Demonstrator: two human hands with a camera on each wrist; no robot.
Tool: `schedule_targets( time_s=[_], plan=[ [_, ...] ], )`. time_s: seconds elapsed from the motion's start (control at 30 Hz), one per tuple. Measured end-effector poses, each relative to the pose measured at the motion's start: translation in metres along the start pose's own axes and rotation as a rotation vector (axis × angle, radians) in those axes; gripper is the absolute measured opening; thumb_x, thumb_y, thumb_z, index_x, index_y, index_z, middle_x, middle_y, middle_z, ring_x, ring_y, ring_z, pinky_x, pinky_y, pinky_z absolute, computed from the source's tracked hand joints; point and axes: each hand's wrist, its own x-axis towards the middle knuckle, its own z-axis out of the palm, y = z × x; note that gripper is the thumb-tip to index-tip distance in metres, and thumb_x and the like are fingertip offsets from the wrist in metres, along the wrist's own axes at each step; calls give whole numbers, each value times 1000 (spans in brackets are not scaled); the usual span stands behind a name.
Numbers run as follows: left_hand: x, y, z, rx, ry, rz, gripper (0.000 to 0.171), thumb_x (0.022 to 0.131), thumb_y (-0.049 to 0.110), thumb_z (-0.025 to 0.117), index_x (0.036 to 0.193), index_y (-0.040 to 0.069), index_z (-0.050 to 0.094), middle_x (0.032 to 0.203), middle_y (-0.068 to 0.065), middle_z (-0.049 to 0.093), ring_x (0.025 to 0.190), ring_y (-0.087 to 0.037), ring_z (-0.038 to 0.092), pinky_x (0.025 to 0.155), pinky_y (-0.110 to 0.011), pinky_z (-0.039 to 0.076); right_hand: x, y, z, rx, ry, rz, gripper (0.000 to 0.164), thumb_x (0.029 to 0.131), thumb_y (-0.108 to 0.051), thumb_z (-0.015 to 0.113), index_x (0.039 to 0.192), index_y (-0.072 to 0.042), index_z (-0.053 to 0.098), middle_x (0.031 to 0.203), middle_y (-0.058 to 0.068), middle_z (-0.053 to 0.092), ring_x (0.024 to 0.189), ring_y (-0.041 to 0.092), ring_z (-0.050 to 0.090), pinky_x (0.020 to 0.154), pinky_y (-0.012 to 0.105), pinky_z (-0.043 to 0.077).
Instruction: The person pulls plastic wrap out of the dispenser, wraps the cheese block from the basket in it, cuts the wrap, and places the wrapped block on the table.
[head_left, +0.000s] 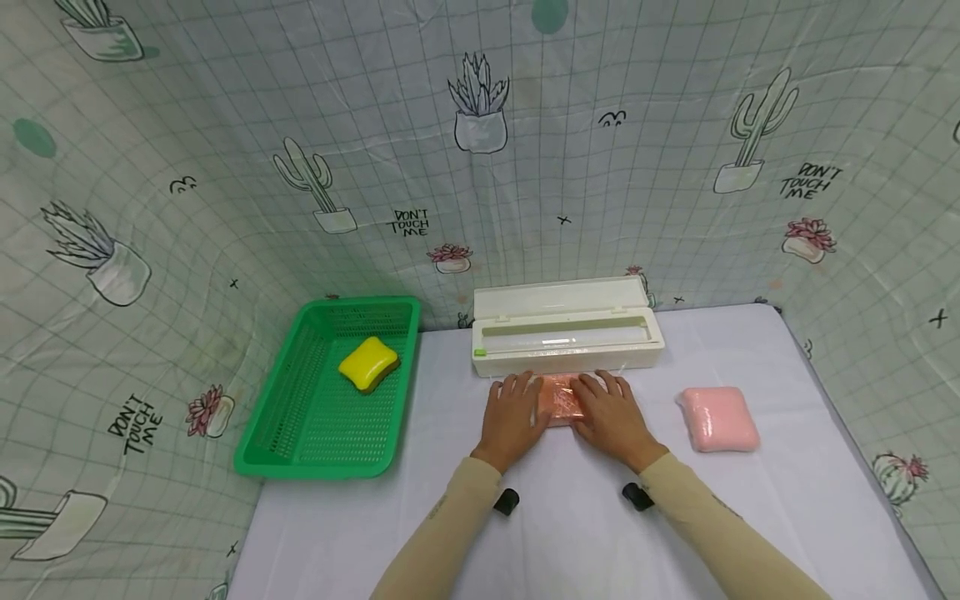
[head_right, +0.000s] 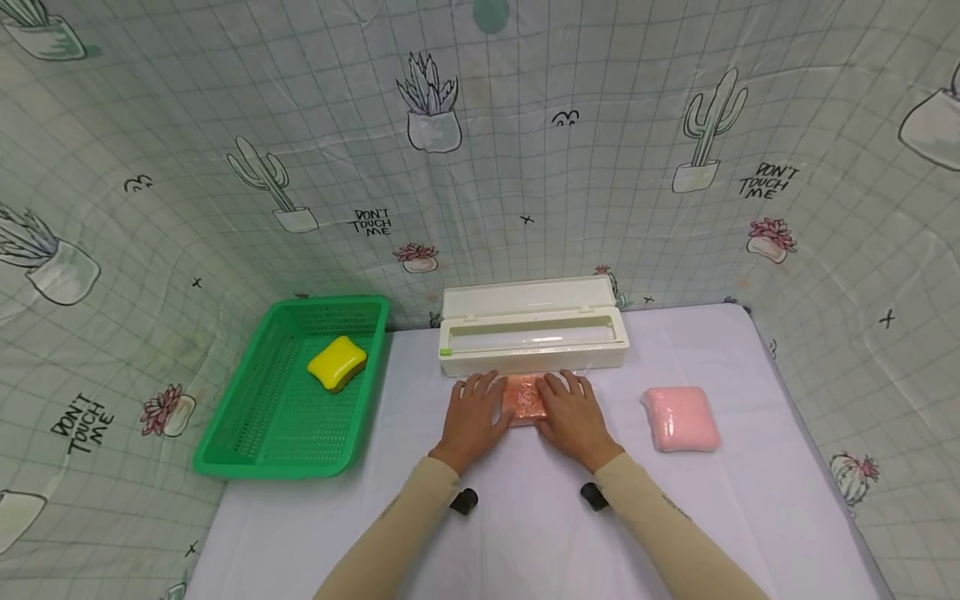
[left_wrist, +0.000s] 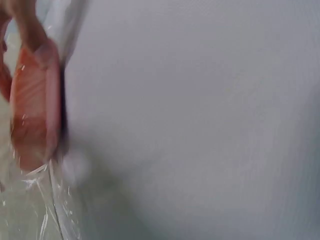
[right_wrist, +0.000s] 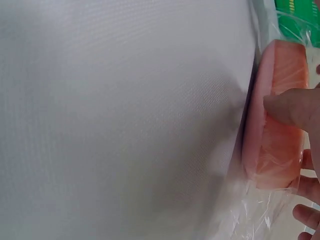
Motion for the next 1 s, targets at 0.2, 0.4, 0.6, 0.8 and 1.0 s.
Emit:
schedule_targets(
  time_s=[0.2,0.4,0.6,0.8,1.0],
  plan=[
    [12,-28,-8,-387,272,-294,47,99,24,74,139,3,60,138,-16,59,129,-33,53,107,-52,40,-3,0,-4,62,13,21,65,84,-27,87,137,-3,59,139,23,61,131,47,52,108,64,40],
    [22,-63,-10,-626,267,-463,65,98,24,76,151,0,48,147,-22,52,134,-40,48,109,-58,33,0,0,-7,73,73,17,61,84,-25,87,134,-3,61,138,21,62,130,46,53,109,63,40],
    [25,-80,-7,-668,137,-453,73,98,27,78,157,1,44,156,-22,47,141,-42,44,113,-60,29,5,-2,-11,85,104,9,56,85,-24,85,132,-3,64,136,21,63,129,45,53,109,62,40],
    [26,-85,-1,-627,100,-414,71,97,29,79,155,3,48,154,-21,51,138,-42,47,111,-59,32,10,-5,-14,85,107,5,54,85,-22,86,131,-4,65,134,20,64,129,44,53,108,61,40],
    [28,-91,5,-586,87,-404,73,96,31,80,155,4,47,151,-21,52,137,-41,49,112,-59,32,15,-9,-17,88,72,15,54,86,-22,86,132,-4,65,136,19,63,131,43,52,110,60,39]
  ],
)
